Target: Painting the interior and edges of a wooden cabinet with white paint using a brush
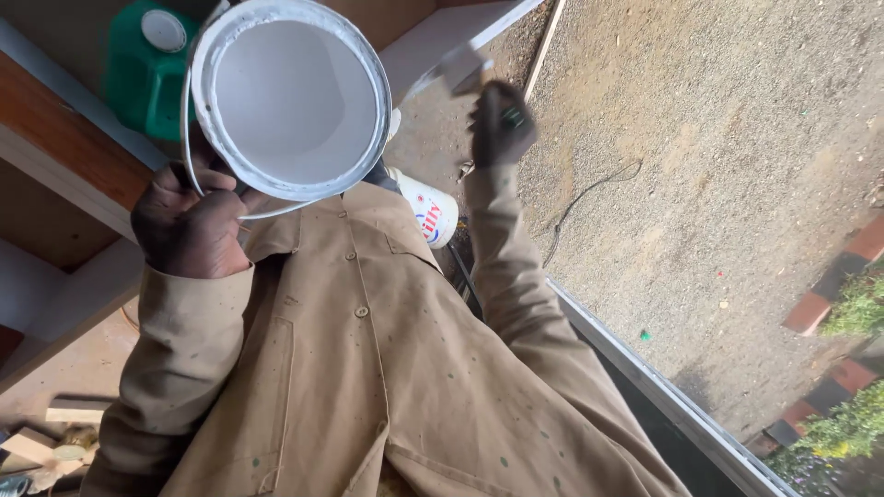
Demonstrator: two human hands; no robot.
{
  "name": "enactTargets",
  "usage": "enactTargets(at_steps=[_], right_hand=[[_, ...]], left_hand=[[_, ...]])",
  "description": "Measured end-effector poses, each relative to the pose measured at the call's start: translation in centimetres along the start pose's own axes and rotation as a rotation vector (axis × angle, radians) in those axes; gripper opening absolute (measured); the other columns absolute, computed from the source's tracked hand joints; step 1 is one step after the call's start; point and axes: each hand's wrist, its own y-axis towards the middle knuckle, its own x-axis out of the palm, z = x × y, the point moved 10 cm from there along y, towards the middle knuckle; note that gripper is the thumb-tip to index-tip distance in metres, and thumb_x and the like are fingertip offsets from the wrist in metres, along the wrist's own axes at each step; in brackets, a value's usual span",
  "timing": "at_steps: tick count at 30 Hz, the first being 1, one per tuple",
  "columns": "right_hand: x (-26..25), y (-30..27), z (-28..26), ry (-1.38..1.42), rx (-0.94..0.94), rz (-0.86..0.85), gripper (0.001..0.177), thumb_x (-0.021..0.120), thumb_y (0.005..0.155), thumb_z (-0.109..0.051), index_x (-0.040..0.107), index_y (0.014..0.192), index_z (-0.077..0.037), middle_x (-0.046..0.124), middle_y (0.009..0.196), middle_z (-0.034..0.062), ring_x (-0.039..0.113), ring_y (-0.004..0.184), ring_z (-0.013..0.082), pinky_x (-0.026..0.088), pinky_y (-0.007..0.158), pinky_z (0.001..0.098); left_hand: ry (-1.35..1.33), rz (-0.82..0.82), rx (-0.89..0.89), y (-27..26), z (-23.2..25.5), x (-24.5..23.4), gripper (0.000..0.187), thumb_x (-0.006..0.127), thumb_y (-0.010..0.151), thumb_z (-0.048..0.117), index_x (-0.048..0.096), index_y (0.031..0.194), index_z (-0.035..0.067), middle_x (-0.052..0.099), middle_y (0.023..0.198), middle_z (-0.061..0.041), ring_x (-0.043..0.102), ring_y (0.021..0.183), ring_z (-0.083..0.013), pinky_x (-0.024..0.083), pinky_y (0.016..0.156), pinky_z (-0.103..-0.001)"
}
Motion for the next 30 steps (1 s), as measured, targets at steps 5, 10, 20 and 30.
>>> enactTargets(at_steps=[5,10,20,30], right_hand=[[2.6,-8.1,-4.1,0.223,0.346,-0.315,0.012,0.068,0.087,-0.012,0.076,0.09,-0.003,0.072,0.061,0.0111,0.065,0.045,0.0134,0.054,0.037,0.0247],[2.4,-4.4,-0.5,0.191,0.208,-0.198,0.012,0.068,0.093,-0.014,0.076,0.094,-0.005,0.076,0.064,0.0088,0.069,0.044,0.0113,0.058,0.036,0.0224],[2.5,-7.6,-2.9,0.088,0.076,-0.124,0.02,0.064,0.096,-0.037,0.073,0.095,-0.019,0.065,0.056,-0.0011,0.06,0.045,0.0085,0.051,0.043,0.024],[2.3,-5.8,-0.8,0.273,0.052,-0.196,0.013,0.068,0.095,-0.02,0.074,0.095,-0.008,0.072,0.065,0.006,0.066,0.048,0.0124,0.056,0.037,0.0243]], left_hand=[[0.092,0.047,-0.044,-0.2,0.4,-0.7,0.013,0.055,0.059,0.0,0.059,0.067,0.008,0.058,0.073,-0.002,0.067,0.08,-0.0198,0.077,0.078,-0.044],[0.119,0.019,-0.036,-0.3,1.1,-1.5,0.015,0.053,0.059,0.001,0.06,0.069,0.009,0.061,0.077,-0.002,0.066,0.085,-0.0183,0.077,0.08,-0.044],[0.085,0.024,0.041,-0.9,1.1,-5.1,0.018,0.052,0.058,0.001,0.058,0.073,0.008,0.062,0.078,-0.006,0.07,0.084,-0.0238,0.076,0.076,-0.045],[-0.073,0.075,0.02,-4.0,-0.5,-7.2,0.016,0.059,0.065,-0.002,0.057,0.072,0.012,0.064,0.089,-0.004,0.067,0.086,-0.0199,0.071,0.081,-0.048]])
